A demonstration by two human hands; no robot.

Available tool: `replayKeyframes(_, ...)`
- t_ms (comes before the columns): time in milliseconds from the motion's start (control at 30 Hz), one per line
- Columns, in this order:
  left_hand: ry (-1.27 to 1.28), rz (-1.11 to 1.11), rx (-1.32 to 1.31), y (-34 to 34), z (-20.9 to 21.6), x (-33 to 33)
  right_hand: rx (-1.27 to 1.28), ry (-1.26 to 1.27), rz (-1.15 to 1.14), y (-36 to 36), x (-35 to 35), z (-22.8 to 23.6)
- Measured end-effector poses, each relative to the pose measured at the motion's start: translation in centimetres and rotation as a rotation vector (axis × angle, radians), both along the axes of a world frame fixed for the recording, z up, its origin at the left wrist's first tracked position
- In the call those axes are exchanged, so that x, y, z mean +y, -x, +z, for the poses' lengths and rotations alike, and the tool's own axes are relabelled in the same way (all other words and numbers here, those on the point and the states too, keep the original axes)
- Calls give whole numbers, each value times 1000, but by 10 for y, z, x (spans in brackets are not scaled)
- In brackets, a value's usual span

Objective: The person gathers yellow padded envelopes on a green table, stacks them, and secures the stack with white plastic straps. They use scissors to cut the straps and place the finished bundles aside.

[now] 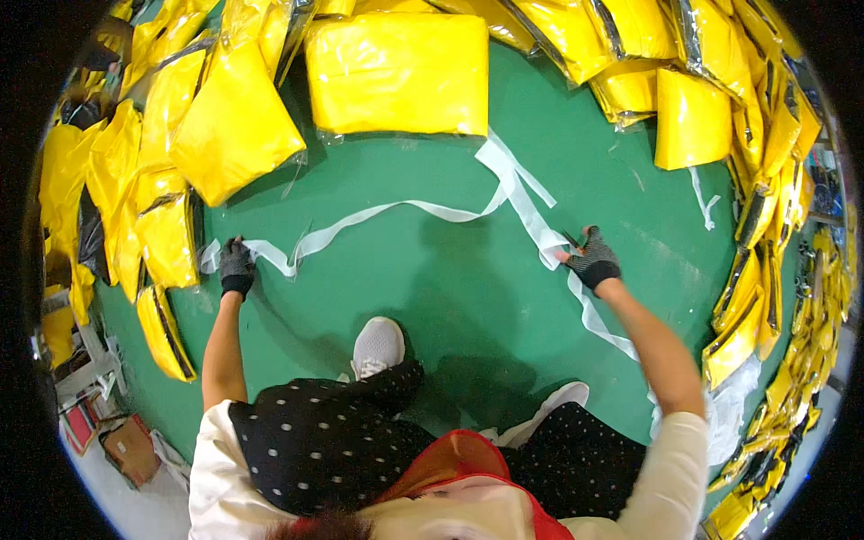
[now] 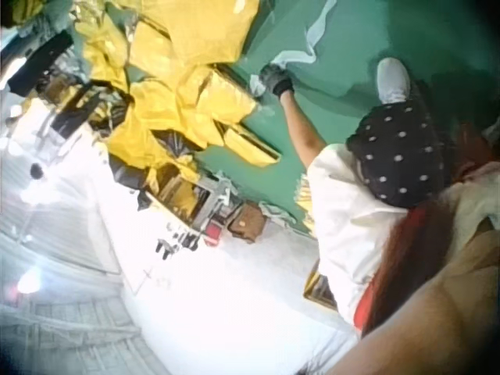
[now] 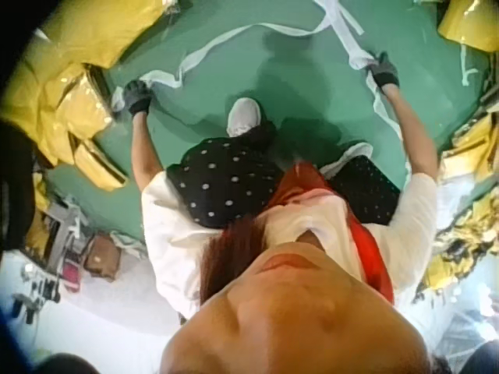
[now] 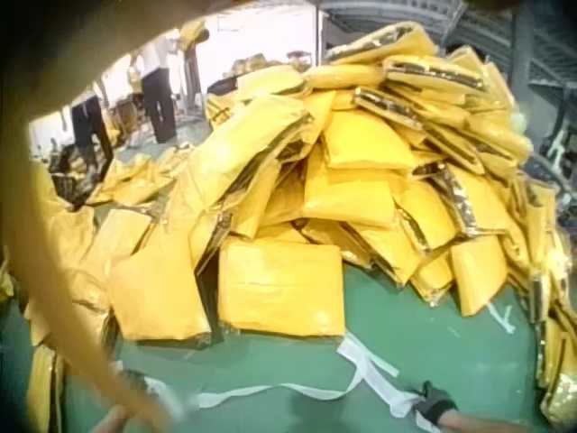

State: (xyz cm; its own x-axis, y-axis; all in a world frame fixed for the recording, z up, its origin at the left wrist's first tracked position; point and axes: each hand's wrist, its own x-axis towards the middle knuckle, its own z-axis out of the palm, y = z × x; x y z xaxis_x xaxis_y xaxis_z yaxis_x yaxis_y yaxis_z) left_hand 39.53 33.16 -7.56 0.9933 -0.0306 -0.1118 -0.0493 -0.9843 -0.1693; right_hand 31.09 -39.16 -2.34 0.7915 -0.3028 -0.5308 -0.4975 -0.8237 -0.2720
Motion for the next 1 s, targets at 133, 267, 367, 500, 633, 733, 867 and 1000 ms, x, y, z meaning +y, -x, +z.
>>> replayKeyframes(133, 192, -155, 21, -20, 24, -16, -168, 155, -110, 64, -115, -91)
replayKeyframes(267, 238, -19, -136, -4, 49, 29, -123, 719, -452, 100, -267, -10)
replayKeyframes(367, 193, -217, -184, -10, 56, 9, -22, 1191, -674, 150, -358, 65)
replayKeyframes(500, 92, -129, -311, -10, 83, -55, 49, 1386, -623, 154, -363, 66)
replayKeyframes(633, 656, -502, 20, -25, 79, -196, -215, 1147, -369, 99, -289, 19)
replayKeyframes(733, 532, -716, 150, -6, 39, -289, -558, 662, -232, -11, -152, -10)
replayKeyframes(867, 560, -803, 129, -29, 35, -338, -196, 345, -212, -80, -68, -18)
replayKeyframes(1000, 1221, -158, -500, -168, 33, -319, -399, 675, -350, -91, -81, -33)
